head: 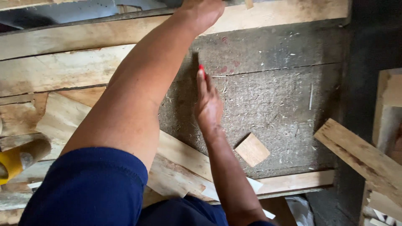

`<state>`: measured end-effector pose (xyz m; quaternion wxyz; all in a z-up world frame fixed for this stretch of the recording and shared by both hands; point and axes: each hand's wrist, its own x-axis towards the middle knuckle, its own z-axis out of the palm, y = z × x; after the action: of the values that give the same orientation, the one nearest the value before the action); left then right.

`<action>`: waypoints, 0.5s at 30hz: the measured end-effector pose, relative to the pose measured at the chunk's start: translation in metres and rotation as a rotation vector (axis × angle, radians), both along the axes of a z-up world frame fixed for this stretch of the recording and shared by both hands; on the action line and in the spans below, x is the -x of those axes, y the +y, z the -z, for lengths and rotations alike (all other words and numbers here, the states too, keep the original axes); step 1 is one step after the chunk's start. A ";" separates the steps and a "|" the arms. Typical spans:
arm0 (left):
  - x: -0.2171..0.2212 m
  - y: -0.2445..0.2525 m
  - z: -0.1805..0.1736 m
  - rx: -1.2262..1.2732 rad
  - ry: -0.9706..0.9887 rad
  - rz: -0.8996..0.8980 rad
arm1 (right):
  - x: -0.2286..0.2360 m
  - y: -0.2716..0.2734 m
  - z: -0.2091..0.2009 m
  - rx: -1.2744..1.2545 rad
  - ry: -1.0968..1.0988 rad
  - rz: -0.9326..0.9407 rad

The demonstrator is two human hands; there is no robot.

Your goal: Cutting and organizing thin wood planks on a workbench in a workshop using a utility knife.

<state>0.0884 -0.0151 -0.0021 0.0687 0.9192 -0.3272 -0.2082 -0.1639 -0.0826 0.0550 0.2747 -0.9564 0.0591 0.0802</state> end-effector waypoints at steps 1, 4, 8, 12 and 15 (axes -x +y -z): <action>-0.016 -0.016 -0.009 0.006 -0.009 -0.001 | 0.012 0.002 0.001 0.004 -0.109 0.005; -0.005 -0.009 -0.005 0.091 -0.402 0.201 | 0.035 0.003 0.030 0.051 -0.264 -0.011; 0.016 -0.012 -0.011 0.067 -0.269 0.032 | 0.037 0.004 0.030 0.061 -0.291 -0.016; 0.021 -0.015 -0.030 0.034 -0.145 -0.094 | 0.035 0.003 0.031 0.078 -0.312 0.005; 0.018 -0.019 -0.024 -0.013 -0.101 -0.157 | 0.035 0.005 0.030 0.078 -0.298 0.012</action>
<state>0.0701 -0.0339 0.0222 0.0621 0.9518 -0.2556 -0.1579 -0.1989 -0.0776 0.0247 0.2436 -0.9672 0.0264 -0.0666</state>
